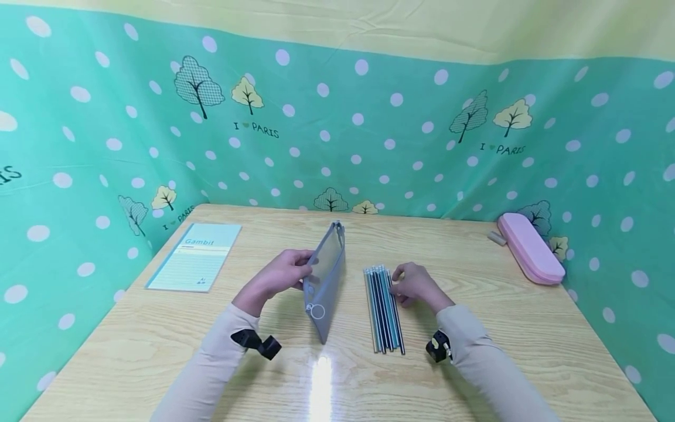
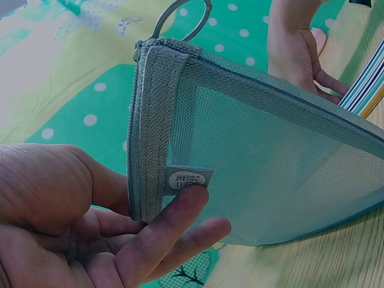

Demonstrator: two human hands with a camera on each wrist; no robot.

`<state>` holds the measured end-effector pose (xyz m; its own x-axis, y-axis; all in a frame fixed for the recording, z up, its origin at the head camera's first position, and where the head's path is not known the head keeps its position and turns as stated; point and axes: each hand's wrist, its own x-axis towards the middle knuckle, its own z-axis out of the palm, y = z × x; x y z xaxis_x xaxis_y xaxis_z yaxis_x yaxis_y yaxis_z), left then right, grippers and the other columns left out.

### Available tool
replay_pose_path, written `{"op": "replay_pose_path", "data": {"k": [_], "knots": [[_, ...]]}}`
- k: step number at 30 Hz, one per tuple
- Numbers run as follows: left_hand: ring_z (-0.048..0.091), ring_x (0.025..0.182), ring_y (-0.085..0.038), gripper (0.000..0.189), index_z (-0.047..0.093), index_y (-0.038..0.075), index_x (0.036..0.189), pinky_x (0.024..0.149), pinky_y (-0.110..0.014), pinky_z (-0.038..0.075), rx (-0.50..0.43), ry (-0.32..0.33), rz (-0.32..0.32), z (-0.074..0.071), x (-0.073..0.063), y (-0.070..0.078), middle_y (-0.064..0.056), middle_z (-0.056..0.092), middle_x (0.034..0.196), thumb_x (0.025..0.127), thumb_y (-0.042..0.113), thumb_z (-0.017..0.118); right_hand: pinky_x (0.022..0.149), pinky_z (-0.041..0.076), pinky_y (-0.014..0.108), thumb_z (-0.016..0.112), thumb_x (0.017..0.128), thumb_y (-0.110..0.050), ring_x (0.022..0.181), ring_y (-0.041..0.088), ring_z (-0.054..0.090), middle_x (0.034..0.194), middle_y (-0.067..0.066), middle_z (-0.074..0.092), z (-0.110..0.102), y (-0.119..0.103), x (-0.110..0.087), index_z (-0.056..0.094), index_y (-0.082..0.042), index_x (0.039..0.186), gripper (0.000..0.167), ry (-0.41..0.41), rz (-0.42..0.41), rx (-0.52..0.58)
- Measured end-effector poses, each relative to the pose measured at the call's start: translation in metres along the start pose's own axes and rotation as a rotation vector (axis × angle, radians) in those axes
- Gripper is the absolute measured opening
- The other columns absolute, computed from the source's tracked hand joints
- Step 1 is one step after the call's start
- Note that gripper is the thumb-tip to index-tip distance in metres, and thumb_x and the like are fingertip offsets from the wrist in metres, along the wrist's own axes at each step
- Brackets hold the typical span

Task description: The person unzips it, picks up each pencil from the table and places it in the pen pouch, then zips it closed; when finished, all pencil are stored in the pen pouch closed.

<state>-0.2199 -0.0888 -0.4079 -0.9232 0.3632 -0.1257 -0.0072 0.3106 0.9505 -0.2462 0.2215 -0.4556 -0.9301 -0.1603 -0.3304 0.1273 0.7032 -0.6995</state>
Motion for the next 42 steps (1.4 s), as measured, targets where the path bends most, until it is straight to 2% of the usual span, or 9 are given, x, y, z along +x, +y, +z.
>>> {"op": "replay_pose_path", "data": {"k": [7, 20, 28, 33, 36, 42], "knots": [[0.072, 0.102, -0.039, 0.051, 0.043, -0.015, 0.148, 0.079, -0.039, 0.067, -0.003, -0.013, 0.005, -0.001, -0.002, -0.003, -0.033, 0.058, 0.139, 0.098, -0.006, 0.046, 0.056, 0.065, 0.034, 0.076, 0.087, 0.001, 0.058, 0.018, 0.068, 0.081, 0.016, 0.066, 0.003, 0.000, 0.001, 0.062, 0.010, 0.110, 0.028, 0.024, 0.003, -0.030], [0.072, 0.100, -0.038, 0.050, 0.045, -0.016, 0.146, 0.078, -0.039, 0.067, -0.013, -0.008, 0.010, -0.003, -0.002, -0.001, -0.033, 0.062, 0.134, 0.097, -0.006, 0.046, 0.055, 0.065, 0.033, 0.075, 0.084, 0.002, 0.056, 0.018, 0.068, 0.075, 0.015, 0.069, 0.003, -0.005, -0.001, 0.061, 0.010, 0.114, 0.034, 0.046, 0.011, -0.088], [0.072, 0.102, -0.039, 0.050, 0.045, -0.016, 0.146, 0.078, -0.040, 0.067, -0.009, -0.009, 0.011, -0.004, -0.003, -0.002, -0.033, 0.062, 0.134, 0.097, -0.006, 0.045, 0.053, 0.062, 0.029, 0.073, 0.083, 0.004, 0.053, 0.017, 0.067, 0.076, 0.011, 0.067, 0.008, -0.009, -0.006, 0.062, 0.012, 0.119, 0.039, 0.078, -0.067, -0.246], [0.072, 0.100, -0.036, 0.051, 0.045, -0.014, 0.148, 0.079, -0.039, 0.067, -0.011, -0.003, -0.011, -0.004, -0.003, -0.002, -0.031, 0.061, 0.136, 0.098, -0.005, 0.046, 0.055, 0.062, 0.031, 0.067, 0.085, 0.005, 0.061, 0.019, 0.067, 0.085, 0.014, 0.068, 0.004, -0.008, -0.011, 0.059, 0.011, 0.126, 0.043, 0.074, -0.069, -0.165], [0.072, 0.098, -0.034, 0.050, 0.045, -0.014, 0.147, 0.079, -0.039, 0.067, -0.012, -0.009, -0.010, -0.003, -0.002, -0.001, -0.031, 0.062, 0.135, 0.098, -0.005, 0.047, 0.058, 0.063, 0.032, 0.061, 0.087, 0.006, 0.066, 0.020, 0.067, 0.092, 0.017, 0.066, -0.005, -0.010, -0.015, 0.054, 0.010, 0.134, 0.048, 0.080, -0.095, -0.046], [0.072, 0.097, -0.034, 0.051, 0.044, -0.014, 0.148, 0.079, -0.039, 0.067, -0.017, -0.018, -0.003, -0.004, -0.002, 0.001, -0.032, 0.061, 0.134, 0.097, -0.005, 0.047, 0.069, 0.067, 0.035, 0.058, 0.093, 0.007, 0.077, 0.020, 0.070, 0.103, 0.023, 0.060, -0.028, -0.035, -0.029, 0.033, 0.006, 0.156, 0.067, 0.124, -0.244, 0.222]]}}
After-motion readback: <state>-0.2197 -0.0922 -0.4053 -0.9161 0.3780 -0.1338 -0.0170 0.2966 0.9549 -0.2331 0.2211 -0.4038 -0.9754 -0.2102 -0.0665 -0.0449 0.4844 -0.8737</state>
